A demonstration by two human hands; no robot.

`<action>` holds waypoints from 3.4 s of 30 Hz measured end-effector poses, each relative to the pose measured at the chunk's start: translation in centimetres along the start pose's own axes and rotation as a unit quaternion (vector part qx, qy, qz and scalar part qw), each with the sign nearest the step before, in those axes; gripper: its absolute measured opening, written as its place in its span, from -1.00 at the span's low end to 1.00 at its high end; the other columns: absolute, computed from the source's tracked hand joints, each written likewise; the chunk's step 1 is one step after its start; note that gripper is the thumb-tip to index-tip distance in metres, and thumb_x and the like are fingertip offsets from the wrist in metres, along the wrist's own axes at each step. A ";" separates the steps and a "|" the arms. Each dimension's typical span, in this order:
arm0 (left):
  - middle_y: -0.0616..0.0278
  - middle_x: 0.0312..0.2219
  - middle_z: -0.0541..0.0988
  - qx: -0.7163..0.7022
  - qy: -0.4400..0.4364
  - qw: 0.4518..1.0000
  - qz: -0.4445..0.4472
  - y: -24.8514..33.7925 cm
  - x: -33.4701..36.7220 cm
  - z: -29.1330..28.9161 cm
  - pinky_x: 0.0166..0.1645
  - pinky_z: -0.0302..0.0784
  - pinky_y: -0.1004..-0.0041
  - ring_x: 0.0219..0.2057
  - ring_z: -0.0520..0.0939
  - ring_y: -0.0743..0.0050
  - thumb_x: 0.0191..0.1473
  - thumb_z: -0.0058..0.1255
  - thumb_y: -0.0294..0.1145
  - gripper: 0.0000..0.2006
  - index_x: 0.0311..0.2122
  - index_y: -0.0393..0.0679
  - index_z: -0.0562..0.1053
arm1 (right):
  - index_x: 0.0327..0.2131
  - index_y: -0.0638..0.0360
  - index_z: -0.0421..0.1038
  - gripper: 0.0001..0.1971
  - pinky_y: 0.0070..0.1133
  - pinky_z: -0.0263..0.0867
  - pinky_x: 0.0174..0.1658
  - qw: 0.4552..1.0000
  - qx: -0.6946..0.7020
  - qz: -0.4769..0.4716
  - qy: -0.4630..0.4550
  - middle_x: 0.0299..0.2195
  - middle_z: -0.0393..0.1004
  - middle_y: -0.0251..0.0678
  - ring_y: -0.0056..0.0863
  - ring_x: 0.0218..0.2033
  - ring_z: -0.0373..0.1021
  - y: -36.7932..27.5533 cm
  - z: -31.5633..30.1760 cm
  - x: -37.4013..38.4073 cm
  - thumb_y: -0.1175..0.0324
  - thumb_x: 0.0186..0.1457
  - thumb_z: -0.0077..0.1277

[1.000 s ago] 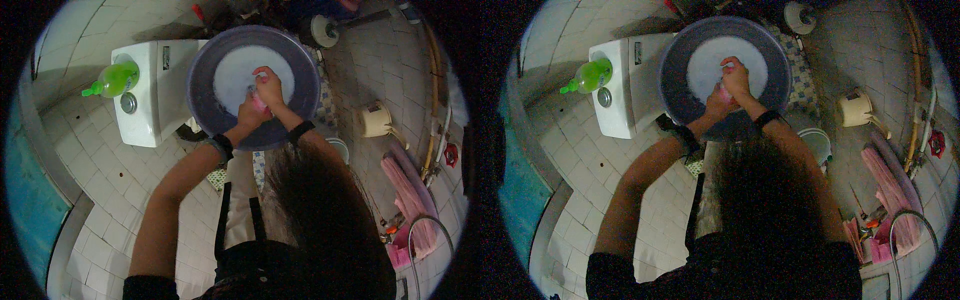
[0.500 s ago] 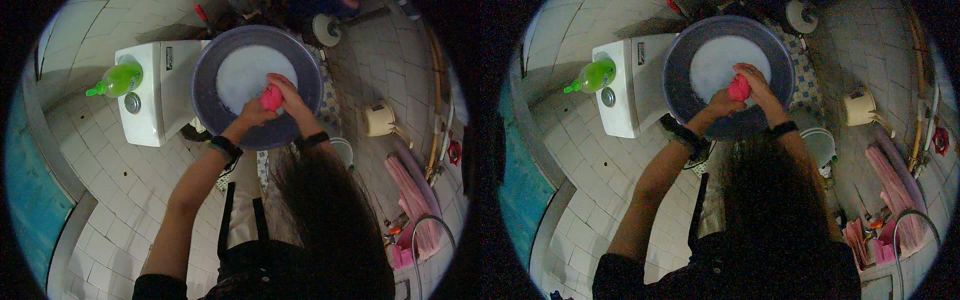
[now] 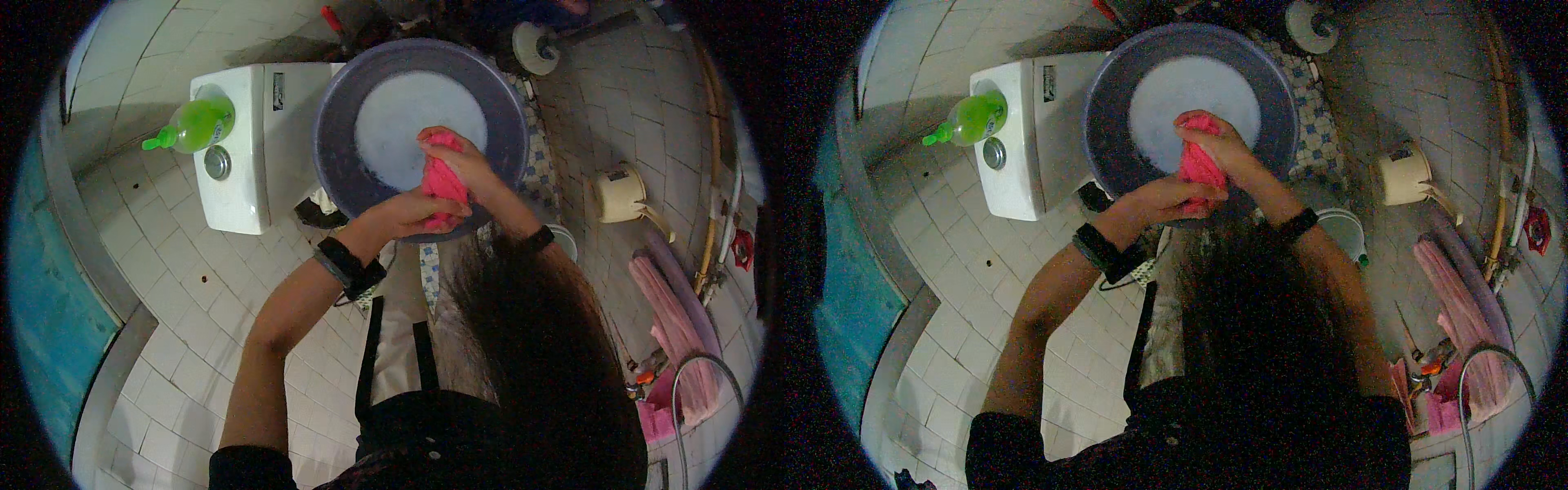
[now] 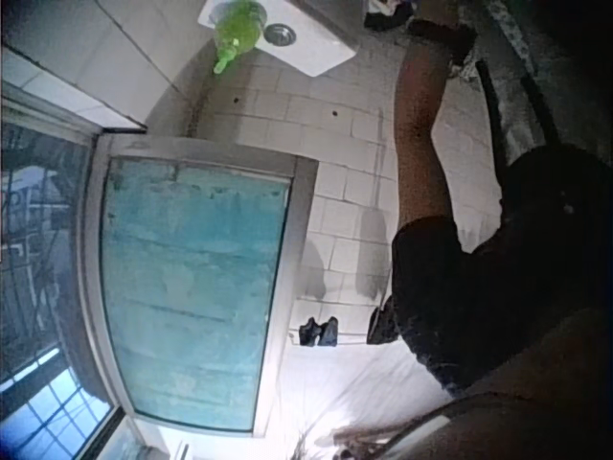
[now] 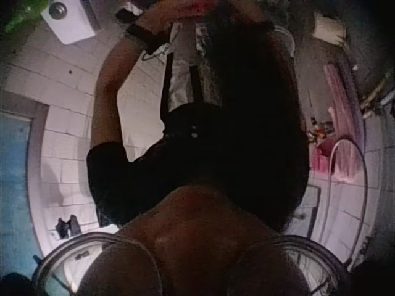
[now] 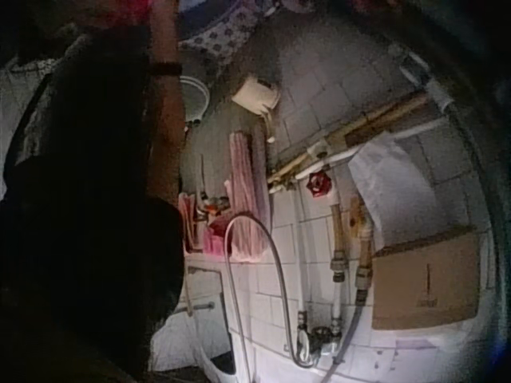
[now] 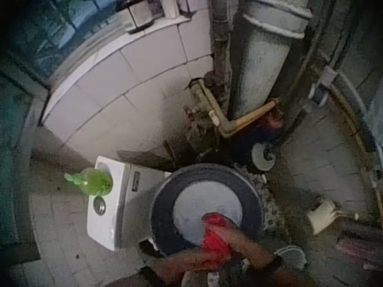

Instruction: The person hand washes a pink cloth in a purple basin filled with soapy water in a bathroom. They repeatedly submerge, scrub, wring, and rinse the cloth, then pour out the soapy water and refill the basin with fresh water from a tap to continue rinsing the cloth.

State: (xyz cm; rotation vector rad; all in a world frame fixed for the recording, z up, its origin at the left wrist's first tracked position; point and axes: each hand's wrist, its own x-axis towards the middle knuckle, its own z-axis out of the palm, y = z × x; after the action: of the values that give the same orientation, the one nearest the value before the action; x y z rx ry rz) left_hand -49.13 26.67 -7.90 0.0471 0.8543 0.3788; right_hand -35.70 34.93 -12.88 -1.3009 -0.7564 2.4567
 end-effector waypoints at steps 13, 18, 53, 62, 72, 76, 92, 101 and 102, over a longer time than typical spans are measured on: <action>0.12 -0.22 0.64 0.524 0.248 0.771 0.265 -1.2 5.4 -7.3 -0.08 0.54 0.20 -0.14 0.64 0.03 -0.10 0.37 -0.33 -0.53 -0.06 -0.14 0.48 | -0.16 0.15 0.48 -0.81 -0.59 0.40 -0.16 0.894 -0.321 -0.299 0.090 -0.27 0.58 -0.34 -0.57 -0.31 0.49 -2.7 1.8 4.1 0.46 0.11 0.11; 0.32 -0.15 0.58 0.161 0.012 0.977 0.135 1.6 1.7 -3.3 -0.10 0.55 0.33 -0.11 0.60 0.33 -0.06 0.39 -0.25 -0.45 0.03 -0.13 0.41 | -0.19 0.18 0.49 -0.82 -0.58 0.39 -0.10 0.961 -0.157 -0.228 0.007 -0.23 0.57 -0.39 -0.61 -0.22 0.45 -2.8 0.6 2.2 0.43 0.11 0.16; 0.21 -0.04 0.50 0.335 0.490 0.676 0.436 -0.5 -6.5 -13.9 0.15 0.37 0.32 -0.03 0.53 0.28 -0.13 0.37 -0.44 -0.36 0.11 -0.18 0.36 | 0.19 0.19 0.17 -0.20 -0.29 0.42 -0.06 0.833 -0.245 -0.170 0.466 0.03 0.37 -0.10 -0.16 -0.07 0.43 10.7 -6.9 -9.9 0.38 -0.15 0.36; 0.30 -0.28 0.56 0.333 0.436 0.753 0.363 -1.3 -7.3 -13.7 -0.27 0.49 0.49 -0.33 0.56 0.51 -0.05 0.34 -0.32 -0.53 -0.02 -0.16 0.45 | 0.02 0.25 0.34 -0.36 -0.44 0.46 -0.33 0.941 0.005 0.075 0.330 -0.17 0.50 -0.15 -0.33 -0.27 0.50 16.1 -6.0 -6.9 0.20 -0.14 0.34; 0.43 -0.55 0.46 0.275 0.340 0.858 0.269 -4.0 -7.8 -5.9 -0.47 0.31 0.54 -0.56 0.44 0.62 -0.05 0.30 -0.34 -0.77 -0.31 -0.08 0.48 | -0.13 0.22 0.38 -0.60 -0.55 0.34 -0.48 0.916 0.079 0.035 0.392 -0.40 0.48 -0.32 -0.52 -0.46 0.41 16.1 -9.9 -20.6 0.37 -0.10 0.16; 0.42 -0.46 0.47 0.221 0.322 0.884 0.256 -5.4 -5.1 -3.1 -0.37 0.33 0.52 -0.45 0.45 0.59 -0.05 0.28 -0.30 -0.76 -0.30 -0.08 0.48 | -0.19 0.18 0.41 -0.67 -0.59 0.28 -0.57 0.936 0.105 0.057 0.333 -0.42 0.48 -0.32 -0.59 -0.52 0.37 15.7 -13.0 -26.1 0.37 -0.10 0.15; 0.36 -0.08 0.50 0.013 0.209 0.961 0.179 -12.3 7.2 4.6 0.12 0.42 0.18 -0.04 0.49 0.35 0.03 0.24 -0.26 -0.61 -0.03 -0.09 0.44 | -0.42 -0.03 0.45 -0.83 -0.68 0.07 -0.69 0.923 -0.004 0.211 0.323 -0.62 0.32 -0.53 -0.69 -0.73 0.17 14.4 -29.4 -36.4 0.15 0.09 0.08; 0.03 0.15 0.38 -0.040 0.115 0.982 0.142 -9.5 12.5 3.7 0.20 0.46 0.07 0.18 0.41 0.08 0.13 0.13 -0.27 -0.45 0.15 -0.24 0.24 | -0.55 0.08 0.39 -0.78 -0.56 0.02 -0.66 0.914 -0.235 0.115 0.310 -0.67 0.25 -0.45 -0.60 -0.73 0.05 15.0 -42.0 -31.6 0.23 0.11 -0.03; 0.01 0.17 0.37 -0.034 0.115 0.984 0.134 -8.9 12.5 3.5 0.21 0.44 0.07 0.20 0.40 0.07 0.13 0.12 -0.27 -0.45 0.15 -0.26 0.23 | -0.57 0.09 0.37 -0.78 -0.55 0.03 -0.65 0.896 -0.248 0.204 0.307 -0.68 0.25 -0.44 -0.59 -0.73 0.06 13.6 -43.5 -30.6 0.25 0.11 -0.04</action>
State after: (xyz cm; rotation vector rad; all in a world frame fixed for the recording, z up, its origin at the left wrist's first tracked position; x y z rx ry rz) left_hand -36.42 23.02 -16.37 0.0552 1.0663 0.6759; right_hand 17.67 23.84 -19.56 -2.4826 -1.0372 1.9373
